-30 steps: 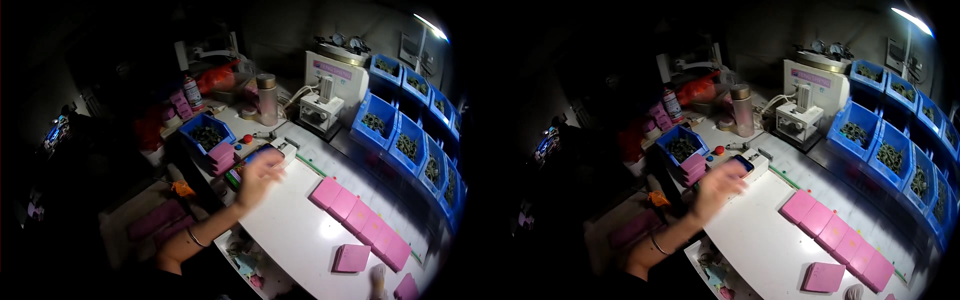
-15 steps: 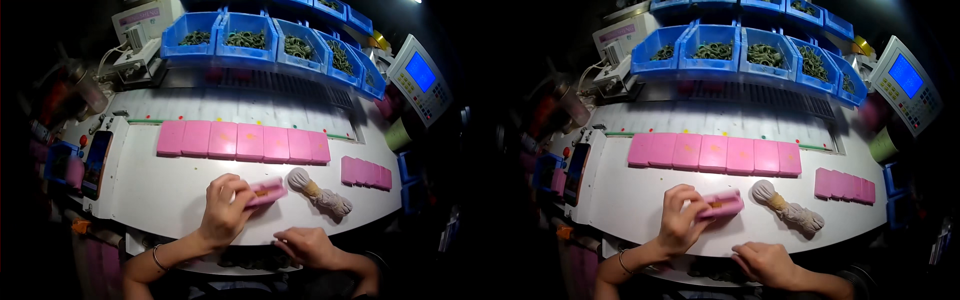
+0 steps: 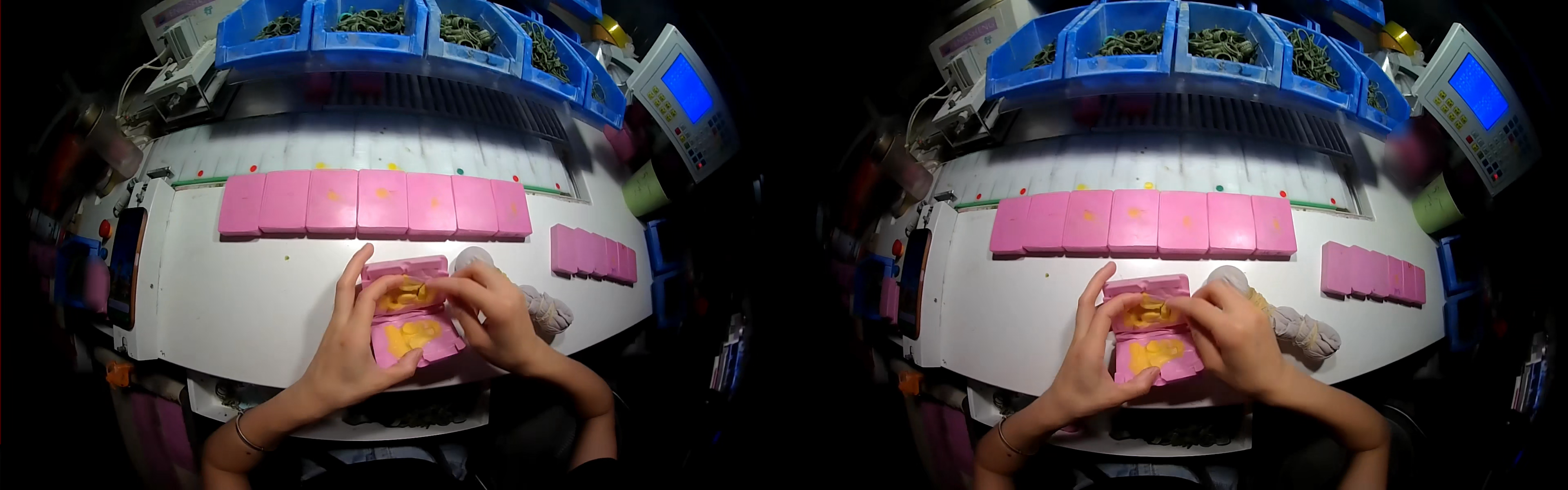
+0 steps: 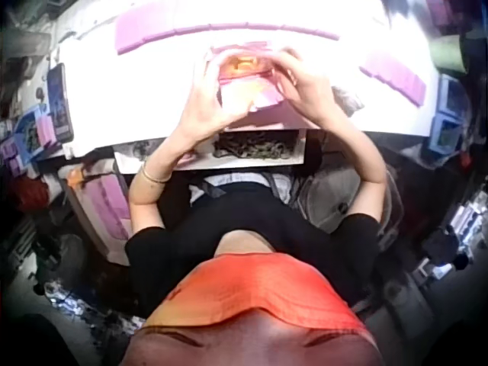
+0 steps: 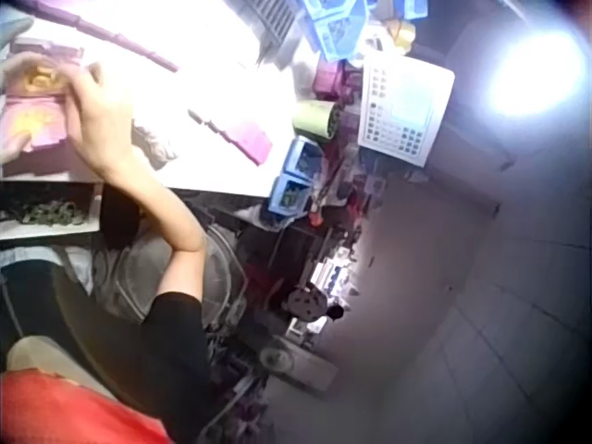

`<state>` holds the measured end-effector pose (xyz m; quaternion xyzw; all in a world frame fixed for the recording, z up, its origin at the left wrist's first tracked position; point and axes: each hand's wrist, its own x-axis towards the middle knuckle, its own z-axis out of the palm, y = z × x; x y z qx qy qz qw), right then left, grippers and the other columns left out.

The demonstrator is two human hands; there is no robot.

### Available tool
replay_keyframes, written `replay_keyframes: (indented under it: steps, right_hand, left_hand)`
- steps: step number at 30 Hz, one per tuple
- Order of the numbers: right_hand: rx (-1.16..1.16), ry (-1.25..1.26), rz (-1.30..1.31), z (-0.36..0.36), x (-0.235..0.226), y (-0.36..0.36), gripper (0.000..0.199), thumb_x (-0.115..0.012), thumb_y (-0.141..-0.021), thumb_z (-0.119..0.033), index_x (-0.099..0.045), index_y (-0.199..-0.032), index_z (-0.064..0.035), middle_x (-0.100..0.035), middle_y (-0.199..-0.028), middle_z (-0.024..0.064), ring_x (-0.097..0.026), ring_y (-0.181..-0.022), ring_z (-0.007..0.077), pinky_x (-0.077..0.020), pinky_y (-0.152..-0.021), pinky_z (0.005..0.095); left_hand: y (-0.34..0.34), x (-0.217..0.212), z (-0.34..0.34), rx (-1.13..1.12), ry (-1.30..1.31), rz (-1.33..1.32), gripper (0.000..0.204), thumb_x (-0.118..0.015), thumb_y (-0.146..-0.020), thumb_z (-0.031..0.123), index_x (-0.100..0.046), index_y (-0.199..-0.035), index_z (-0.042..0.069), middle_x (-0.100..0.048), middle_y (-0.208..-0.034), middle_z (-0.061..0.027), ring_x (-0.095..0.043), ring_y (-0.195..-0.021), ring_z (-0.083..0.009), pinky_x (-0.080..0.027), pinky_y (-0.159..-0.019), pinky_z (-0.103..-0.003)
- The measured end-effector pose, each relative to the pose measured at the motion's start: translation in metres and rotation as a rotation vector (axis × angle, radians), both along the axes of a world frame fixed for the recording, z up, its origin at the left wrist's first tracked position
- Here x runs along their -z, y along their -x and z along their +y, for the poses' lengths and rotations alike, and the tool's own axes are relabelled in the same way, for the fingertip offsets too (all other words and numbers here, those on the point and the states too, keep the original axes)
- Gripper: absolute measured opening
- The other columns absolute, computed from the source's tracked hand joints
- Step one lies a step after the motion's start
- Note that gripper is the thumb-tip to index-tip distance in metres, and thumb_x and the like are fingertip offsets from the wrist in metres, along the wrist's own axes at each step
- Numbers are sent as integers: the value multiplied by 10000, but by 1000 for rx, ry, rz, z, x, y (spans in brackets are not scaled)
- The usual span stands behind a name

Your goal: The person assembles small keychains by placing metal rings into pink plastic molds, wiping the molds with a cloth, and closing them. The person repeatedly opens and closes the molds, places the finished keychains into blue bins, and interacts with a control panel.

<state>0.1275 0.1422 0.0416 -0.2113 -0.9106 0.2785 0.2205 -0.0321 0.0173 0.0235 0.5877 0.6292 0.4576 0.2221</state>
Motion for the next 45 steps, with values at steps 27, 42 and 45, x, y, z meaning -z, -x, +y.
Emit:
replay_keyframes:
  steps: [27,42,45]
  right_hand:
    - [-288,-712,-281,13,-15,2,487,-558,-742,-120,-541,-1224,-55,-525,-1265,81,-521,-867,190,-400,-679,289]
    - [-336,-749,-169,9,-20,19,435,-566,-734,-146,-574,-1157,-45,-520,-1240,89,-514,-849,173,-375,-624,283]
    - [-390,-740,-273,10,-15,16,441,-573,-728,-151,-570,-1157,-47,-528,-1228,81,-518,-854,173,-379,-632,282]
  left_hand:
    - [11,6,4,107,172,30,1091,-752,-642,263,-25,-1399,-38,-257,-1428,-227,-338,-1245,-379,-257,-1045,-432]
    - [13,8,5,113,138,2,1096,-770,-616,244,-45,-1386,-42,-275,-1403,-247,-314,-1272,-376,-251,-1057,-431]
    - [12,10,5,105,135,9,1101,-775,-614,246,-44,-1386,-42,-273,-1402,-245,-307,-1279,-374,-248,-1061,-428]
